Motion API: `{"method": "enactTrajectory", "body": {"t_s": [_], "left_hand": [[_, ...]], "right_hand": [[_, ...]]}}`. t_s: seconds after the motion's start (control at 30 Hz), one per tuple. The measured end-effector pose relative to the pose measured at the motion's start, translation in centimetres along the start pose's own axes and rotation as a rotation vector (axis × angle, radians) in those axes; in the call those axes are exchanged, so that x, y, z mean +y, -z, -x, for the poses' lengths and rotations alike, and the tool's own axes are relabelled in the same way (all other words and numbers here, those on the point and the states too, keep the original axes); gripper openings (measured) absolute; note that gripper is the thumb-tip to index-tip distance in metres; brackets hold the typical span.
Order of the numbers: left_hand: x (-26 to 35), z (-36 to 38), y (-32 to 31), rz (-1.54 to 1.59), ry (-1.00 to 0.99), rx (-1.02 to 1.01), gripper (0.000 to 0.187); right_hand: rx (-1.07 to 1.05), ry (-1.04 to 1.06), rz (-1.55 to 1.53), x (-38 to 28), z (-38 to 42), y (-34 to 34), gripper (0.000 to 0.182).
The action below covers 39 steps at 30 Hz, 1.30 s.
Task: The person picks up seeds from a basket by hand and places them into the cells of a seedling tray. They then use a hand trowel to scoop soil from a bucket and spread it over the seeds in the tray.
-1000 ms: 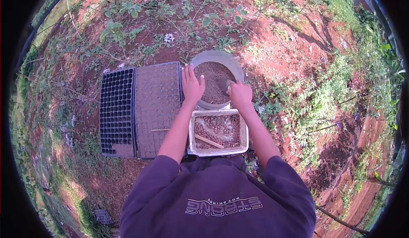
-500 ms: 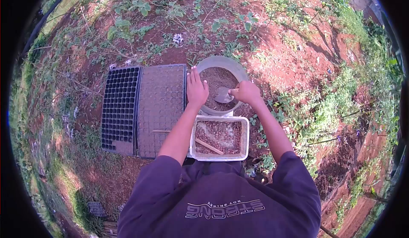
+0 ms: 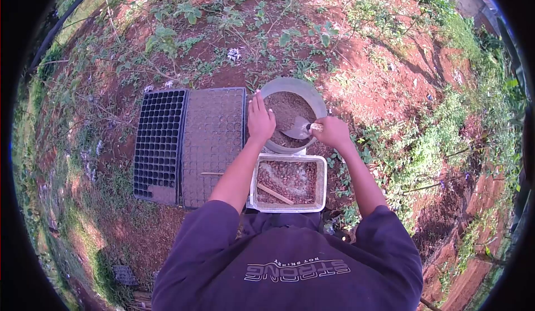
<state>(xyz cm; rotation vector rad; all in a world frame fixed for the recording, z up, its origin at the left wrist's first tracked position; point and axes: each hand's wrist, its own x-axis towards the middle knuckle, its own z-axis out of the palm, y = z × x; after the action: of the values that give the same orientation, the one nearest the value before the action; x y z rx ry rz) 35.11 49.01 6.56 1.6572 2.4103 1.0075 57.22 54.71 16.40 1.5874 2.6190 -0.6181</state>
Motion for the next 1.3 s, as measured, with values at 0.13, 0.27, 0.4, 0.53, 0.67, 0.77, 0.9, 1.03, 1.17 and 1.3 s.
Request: {"method": "enactTrajectory", "body": {"t_s": [0.13,0.27,0.4,0.53,0.67,0.77,0.9,1.03,1.17,1.3], "left_hand": [[0.2,0.1,0.3,0.000,-0.007,0.004,0.073],[0.5,0.0,0.5,-0.003,0.026,-0.028,0.073],[0.2,0.0,0.3,0.013,-0.034,0.008,0.074],[0.4,0.1,0.5,0.020,-0.014,0.012,0.075],[0.4,0.0,0.5,0.005,0.019,-0.007,0.075],[0.6,0.0,0.6,0.003,0.033,-0.004,0.075],[0.5,0.0,0.5,0.027,0.019,-0.002,0.075],[0.6,-0.1,0.6,0.000,0.032,-0.010,0.075],[0.6,0.0,0.7,0.000,0.047,-0.020,0.074],[0.8,0.0,1.0,0.067,0.081,-0.055,0.074]], "right_hand": [[0.180,0.204,0.259,-0.9,2.1,2.6,0.027],[0.281,0.251,0.387,-2.2,1.5,3.9,0.020],[0.382,0.327,0.459,-2.0,-2.4,0.9,0.018],[0.267,0.277,0.379,-2.7,-4.1,-2.4,0.019],[0.196,0.087,0.187,-2.9,-2.1,-3.2,0.024],[0.118,-0.078,0.001,-2.0,-1.1,-3.5,0.035],[-0.029,-0.183,-0.172,-2.4,-0.3,-3.0,0.039],[-0.027,-0.213,-0.309,-1.8,-0.1,-3.2,0.041],[0.066,-0.156,-0.332,-1.3,1.1,-3.9,0.039],[0.225,-0.014,-0.194,-1.1,2.7,-4.1,0.037]]}}
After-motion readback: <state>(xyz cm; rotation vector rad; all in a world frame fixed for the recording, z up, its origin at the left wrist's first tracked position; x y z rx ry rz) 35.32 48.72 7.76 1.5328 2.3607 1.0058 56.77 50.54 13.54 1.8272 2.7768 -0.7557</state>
